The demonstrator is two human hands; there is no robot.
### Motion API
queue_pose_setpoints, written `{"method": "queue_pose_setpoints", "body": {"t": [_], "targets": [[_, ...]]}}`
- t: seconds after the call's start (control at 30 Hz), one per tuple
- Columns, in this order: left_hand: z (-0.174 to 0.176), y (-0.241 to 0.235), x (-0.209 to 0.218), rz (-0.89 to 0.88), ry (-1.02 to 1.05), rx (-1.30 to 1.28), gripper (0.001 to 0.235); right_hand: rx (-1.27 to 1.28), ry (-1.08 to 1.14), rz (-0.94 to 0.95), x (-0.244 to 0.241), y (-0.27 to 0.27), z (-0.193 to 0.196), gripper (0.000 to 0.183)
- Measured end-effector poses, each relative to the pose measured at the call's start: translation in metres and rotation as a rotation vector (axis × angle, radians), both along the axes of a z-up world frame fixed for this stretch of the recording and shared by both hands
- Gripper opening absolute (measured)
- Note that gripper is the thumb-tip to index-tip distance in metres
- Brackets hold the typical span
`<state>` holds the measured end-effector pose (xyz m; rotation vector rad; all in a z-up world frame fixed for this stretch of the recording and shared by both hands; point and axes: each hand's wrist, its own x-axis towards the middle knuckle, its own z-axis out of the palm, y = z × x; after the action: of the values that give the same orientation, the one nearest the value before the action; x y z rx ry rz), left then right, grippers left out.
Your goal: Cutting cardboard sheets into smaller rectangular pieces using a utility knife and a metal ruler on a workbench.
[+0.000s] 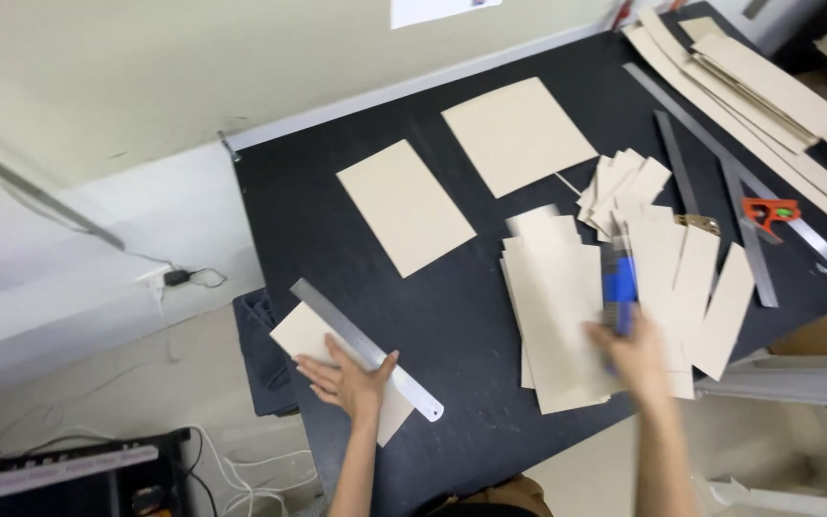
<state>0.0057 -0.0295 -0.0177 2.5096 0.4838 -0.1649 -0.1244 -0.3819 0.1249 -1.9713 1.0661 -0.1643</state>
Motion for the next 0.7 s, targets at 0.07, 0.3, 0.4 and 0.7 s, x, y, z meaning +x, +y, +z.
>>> {"method": "queue_pose_setpoints", "body": {"t": [0.07,0.3,0.4,0.7], "targets": [[0.021,-0.003,0.002,0.038,0.025,-0.060,0.142,-0.046,-0.034,-0.094,-0.025,-0.052,0.010,0.029],[0.035,0.025,-0.009,0.223,-0.138,-0.298,0.118,-0.660,0.034,-0.123,-0.042,-0.134,-0.090,0.044],[0.027,0.039,-0.010,0.247,-0.221,-0.340,0.117,-0.233,-0.118,-0.102,0.006,-0.012,-0.074,0.019],[0.013,0.070,-0.018,0.237,-0.295,-0.455,0.107,-0.068,-0.352,0.555,0.130,0.233,-0.182,0.028]]}}
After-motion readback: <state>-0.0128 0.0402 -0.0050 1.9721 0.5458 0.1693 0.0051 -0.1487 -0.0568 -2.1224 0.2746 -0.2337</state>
